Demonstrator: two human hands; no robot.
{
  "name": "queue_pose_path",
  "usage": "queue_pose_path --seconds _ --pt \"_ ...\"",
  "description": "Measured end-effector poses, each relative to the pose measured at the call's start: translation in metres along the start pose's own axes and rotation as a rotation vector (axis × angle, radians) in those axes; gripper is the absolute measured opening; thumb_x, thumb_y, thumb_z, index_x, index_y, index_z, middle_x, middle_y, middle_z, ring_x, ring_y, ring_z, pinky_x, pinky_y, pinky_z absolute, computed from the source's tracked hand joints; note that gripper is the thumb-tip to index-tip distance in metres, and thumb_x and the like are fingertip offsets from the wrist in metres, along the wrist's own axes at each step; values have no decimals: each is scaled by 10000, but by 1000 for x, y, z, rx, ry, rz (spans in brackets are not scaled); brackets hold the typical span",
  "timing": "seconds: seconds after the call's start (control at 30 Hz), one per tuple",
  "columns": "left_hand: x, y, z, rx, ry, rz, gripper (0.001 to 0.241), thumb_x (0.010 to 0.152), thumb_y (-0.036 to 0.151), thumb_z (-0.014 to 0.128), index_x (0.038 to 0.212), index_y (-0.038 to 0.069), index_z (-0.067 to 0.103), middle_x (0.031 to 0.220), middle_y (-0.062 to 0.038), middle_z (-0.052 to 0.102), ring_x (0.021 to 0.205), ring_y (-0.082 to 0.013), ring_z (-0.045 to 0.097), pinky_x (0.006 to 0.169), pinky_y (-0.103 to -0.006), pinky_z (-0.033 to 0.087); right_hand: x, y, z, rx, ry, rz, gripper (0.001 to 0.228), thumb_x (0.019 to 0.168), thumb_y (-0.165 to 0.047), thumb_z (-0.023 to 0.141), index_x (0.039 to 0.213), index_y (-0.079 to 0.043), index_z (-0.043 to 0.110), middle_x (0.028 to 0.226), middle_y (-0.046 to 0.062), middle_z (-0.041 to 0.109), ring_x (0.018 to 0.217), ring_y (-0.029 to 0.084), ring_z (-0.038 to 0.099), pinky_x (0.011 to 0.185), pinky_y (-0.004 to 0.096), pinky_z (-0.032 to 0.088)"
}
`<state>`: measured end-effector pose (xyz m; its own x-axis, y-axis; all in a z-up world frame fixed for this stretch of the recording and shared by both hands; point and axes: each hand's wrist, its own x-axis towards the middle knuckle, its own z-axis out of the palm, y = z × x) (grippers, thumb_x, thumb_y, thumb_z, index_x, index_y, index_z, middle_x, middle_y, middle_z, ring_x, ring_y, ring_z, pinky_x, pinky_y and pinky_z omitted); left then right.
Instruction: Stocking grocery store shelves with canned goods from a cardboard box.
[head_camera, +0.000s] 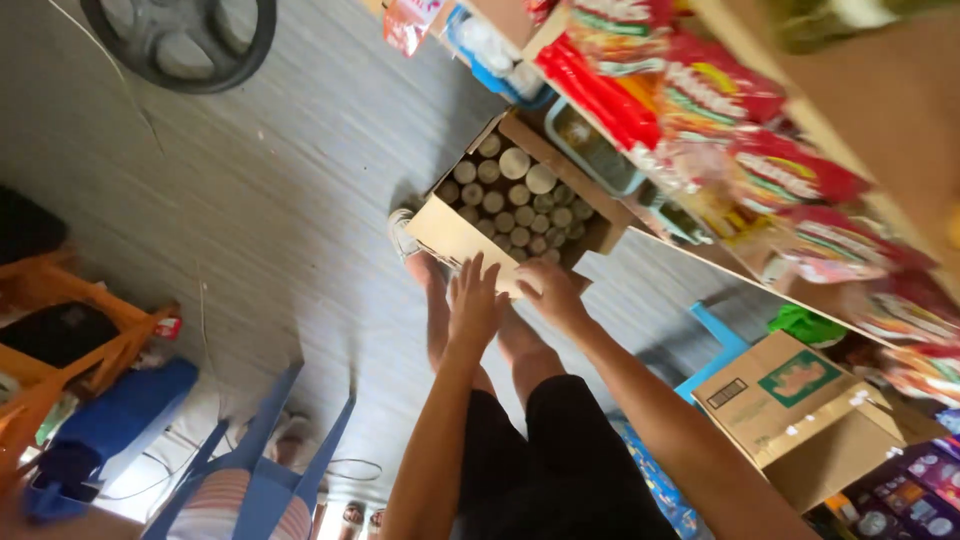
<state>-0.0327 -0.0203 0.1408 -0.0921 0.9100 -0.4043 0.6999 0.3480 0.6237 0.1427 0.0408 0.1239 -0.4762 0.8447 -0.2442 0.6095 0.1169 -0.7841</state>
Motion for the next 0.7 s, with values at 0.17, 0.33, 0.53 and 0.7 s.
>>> queue_pose_path --seconds 0.17,0.33,0.53,0.7 --pt "69 -32 21 185 67 36 735 789 340 808 1438 138 525 1652 -208 224 1537 -410 204 1191 -662 234 69 75 55 37 -18 266 250 938 -161 729 1168 -65 707 1075 142 691 941 294 693 830 395 567" --pt "98 -80 47 351 1 14 767 795 459 807 1450 184 517 1678 -167 162 1557 -377 195 1200 -702 214 141 119 85 -111 96 186 285 923 -147 759 1184 -68 678 1080 155 676 956 328 668 825 434 553" --pt "106 -96 68 222 15 24 714 830 497 785 1457 265 535 1690 -104 158 1497 -432 260 1153 -713 257 189 139 113 -402 116 142 471 894 -67 757 1335 -84 595 1239 166 592 1071 387 640 851 463 543" --pt "110 -97 69 176 -15 22 699 848 482 779 1436 193 533 1686 -158 111 1501 -510 243 1157 -682 296 207 111 115 -286 2 166 576 889 -16 723 1427 -111 541 1332 168 536 1150 390 610 892 473 549"
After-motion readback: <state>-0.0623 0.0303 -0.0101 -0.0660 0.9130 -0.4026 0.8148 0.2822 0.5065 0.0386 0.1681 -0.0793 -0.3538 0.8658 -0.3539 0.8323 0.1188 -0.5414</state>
